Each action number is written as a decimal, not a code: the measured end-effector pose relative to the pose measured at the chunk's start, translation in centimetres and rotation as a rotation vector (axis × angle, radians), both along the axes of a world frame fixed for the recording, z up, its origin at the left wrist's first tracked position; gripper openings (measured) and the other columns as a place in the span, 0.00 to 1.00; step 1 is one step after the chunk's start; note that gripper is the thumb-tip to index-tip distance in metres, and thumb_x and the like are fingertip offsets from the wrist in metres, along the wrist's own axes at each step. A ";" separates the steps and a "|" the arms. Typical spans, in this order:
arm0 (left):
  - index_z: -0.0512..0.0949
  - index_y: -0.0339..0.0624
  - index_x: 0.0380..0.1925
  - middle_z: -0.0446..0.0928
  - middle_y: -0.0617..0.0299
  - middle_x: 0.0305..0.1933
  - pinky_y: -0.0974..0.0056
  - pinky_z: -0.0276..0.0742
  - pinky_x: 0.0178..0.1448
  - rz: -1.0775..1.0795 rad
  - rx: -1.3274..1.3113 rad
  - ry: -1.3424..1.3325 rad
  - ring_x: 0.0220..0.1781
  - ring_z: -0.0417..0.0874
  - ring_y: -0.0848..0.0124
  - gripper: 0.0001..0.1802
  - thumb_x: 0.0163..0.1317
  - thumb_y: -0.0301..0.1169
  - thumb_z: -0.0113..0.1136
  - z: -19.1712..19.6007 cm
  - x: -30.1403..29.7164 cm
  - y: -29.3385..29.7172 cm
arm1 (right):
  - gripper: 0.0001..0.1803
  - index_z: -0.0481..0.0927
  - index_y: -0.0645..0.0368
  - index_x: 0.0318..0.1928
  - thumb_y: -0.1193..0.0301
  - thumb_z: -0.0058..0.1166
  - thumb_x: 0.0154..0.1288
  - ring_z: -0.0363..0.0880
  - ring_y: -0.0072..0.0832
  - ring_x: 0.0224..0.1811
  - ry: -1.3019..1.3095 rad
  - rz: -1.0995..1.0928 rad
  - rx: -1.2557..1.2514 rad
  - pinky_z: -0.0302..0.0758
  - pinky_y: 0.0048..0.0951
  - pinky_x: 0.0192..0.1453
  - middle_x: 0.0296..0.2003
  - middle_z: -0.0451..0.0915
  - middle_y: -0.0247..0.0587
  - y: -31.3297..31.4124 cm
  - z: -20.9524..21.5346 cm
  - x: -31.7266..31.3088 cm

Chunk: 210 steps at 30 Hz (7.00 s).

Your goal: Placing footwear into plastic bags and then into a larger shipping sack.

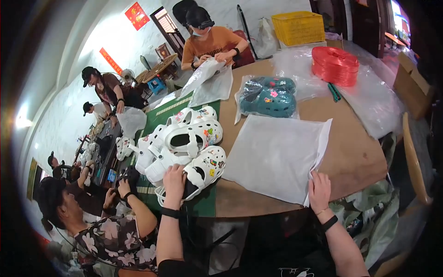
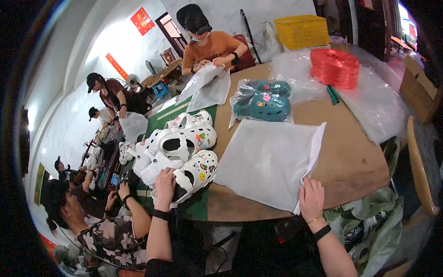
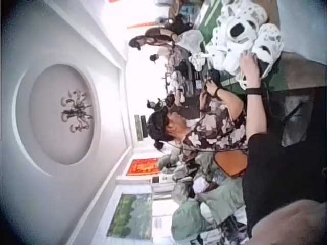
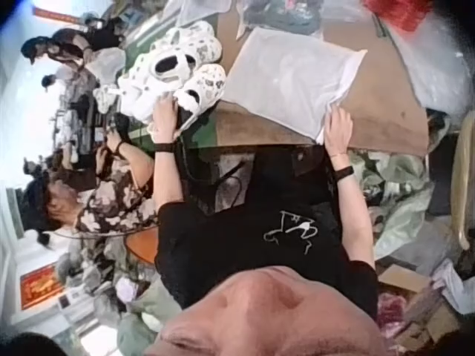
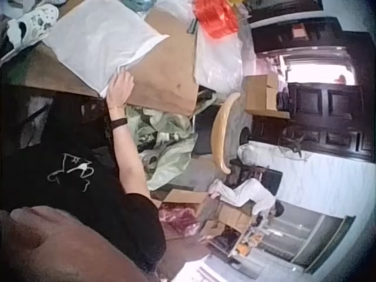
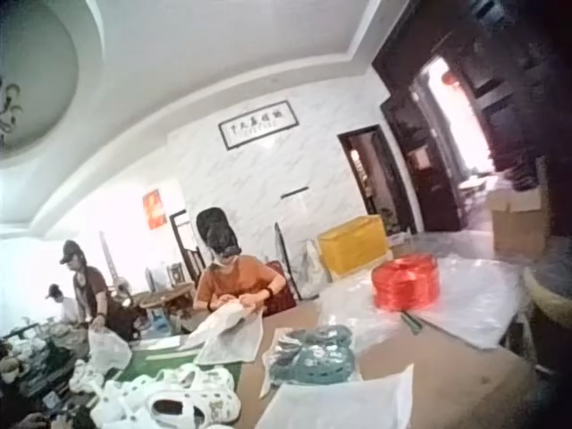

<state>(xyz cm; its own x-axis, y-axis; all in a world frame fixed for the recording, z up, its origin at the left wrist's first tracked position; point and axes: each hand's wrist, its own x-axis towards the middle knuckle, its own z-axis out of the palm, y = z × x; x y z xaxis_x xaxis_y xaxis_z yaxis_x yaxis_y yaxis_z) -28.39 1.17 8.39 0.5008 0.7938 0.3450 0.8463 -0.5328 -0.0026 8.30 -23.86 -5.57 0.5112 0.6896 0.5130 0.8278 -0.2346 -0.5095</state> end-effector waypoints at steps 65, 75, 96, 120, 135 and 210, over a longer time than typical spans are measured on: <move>0.62 0.38 0.66 0.62 0.44 0.67 0.55 0.59 0.71 -0.517 -0.378 -0.640 0.70 0.62 0.50 0.32 0.61 0.20 0.55 -6.2 16.7 -11.1 | 0.24 0.72 0.62 0.58 0.71 0.55 0.60 0.70 0.47 0.58 0.083 0.256 0.256 0.67 0.42 0.64 0.54 0.73 0.49 -1.8 9.6 -3.4; 0.66 0.42 0.63 0.55 0.48 0.73 0.51 0.57 0.72 -0.549 -0.465 -0.615 0.75 0.54 0.46 0.29 0.61 0.23 0.58 -9.0 14.6 -12.7 | 0.10 0.76 0.62 0.39 0.70 0.56 0.61 0.75 0.41 0.42 -0.078 0.437 0.056 0.74 0.40 0.50 0.39 0.72 0.45 -2.7 8.6 -5.7; 0.66 0.34 0.62 0.64 0.42 0.67 0.54 0.62 0.70 -0.407 -0.614 -0.817 0.69 0.65 0.48 0.25 0.67 0.31 0.53 -12.9 13.7 -15.0 | 0.20 0.77 0.68 0.35 0.60 0.52 0.56 0.80 0.55 0.39 0.235 0.121 -0.465 0.74 0.50 0.47 0.32 0.80 0.62 4.3 9.5 0.3; 0.73 0.40 0.49 0.75 0.44 0.52 0.48 0.78 0.50 -0.421 -0.279 0.094 0.48 0.80 0.48 0.21 0.57 0.33 0.62 -10.6 26.4 5.5 | 0.27 0.77 0.67 0.42 0.53 0.55 0.55 0.81 0.52 0.42 0.270 -0.223 -0.574 0.76 0.47 0.49 0.37 0.82 0.61 -6.2 8.6 12.2; 0.71 0.33 0.40 0.71 0.51 0.42 0.58 0.69 0.54 -0.399 0.242 -0.803 0.47 0.73 0.56 0.16 0.48 0.13 0.49 3.7 13.8 -4.0 | 0.26 0.79 0.67 0.37 0.51 0.53 0.60 0.82 0.51 0.36 0.202 -0.225 -0.499 0.77 0.48 0.43 0.31 0.82 0.59 -6.3 8.8 11.7; 0.71 0.42 0.39 0.77 0.50 0.38 0.49 0.72 0.40 -0.112 -0.483 -0.736 0.40 0.79 0.48 0.06 0.65 0.30 0.53 -14.9 19.6 -15.1 | 0.18 0.77 0.64 0.27 0.59 0.57 0.55 0.79 0.51 0.30 -0.027 0.201 -0.558 0.75 0.47 0.36 0.26 0.79 0.54 -6.3 13.8 1.6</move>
<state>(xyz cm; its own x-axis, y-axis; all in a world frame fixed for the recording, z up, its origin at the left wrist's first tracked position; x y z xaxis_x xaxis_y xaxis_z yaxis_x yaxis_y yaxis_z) -8.80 -13.95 -6.47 0.3675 0.8955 0.2508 0.4871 -0.4151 0.7684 9.86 -30.12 8.25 0.3348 0.9406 0.0562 0.8947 -0.2986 -0.3323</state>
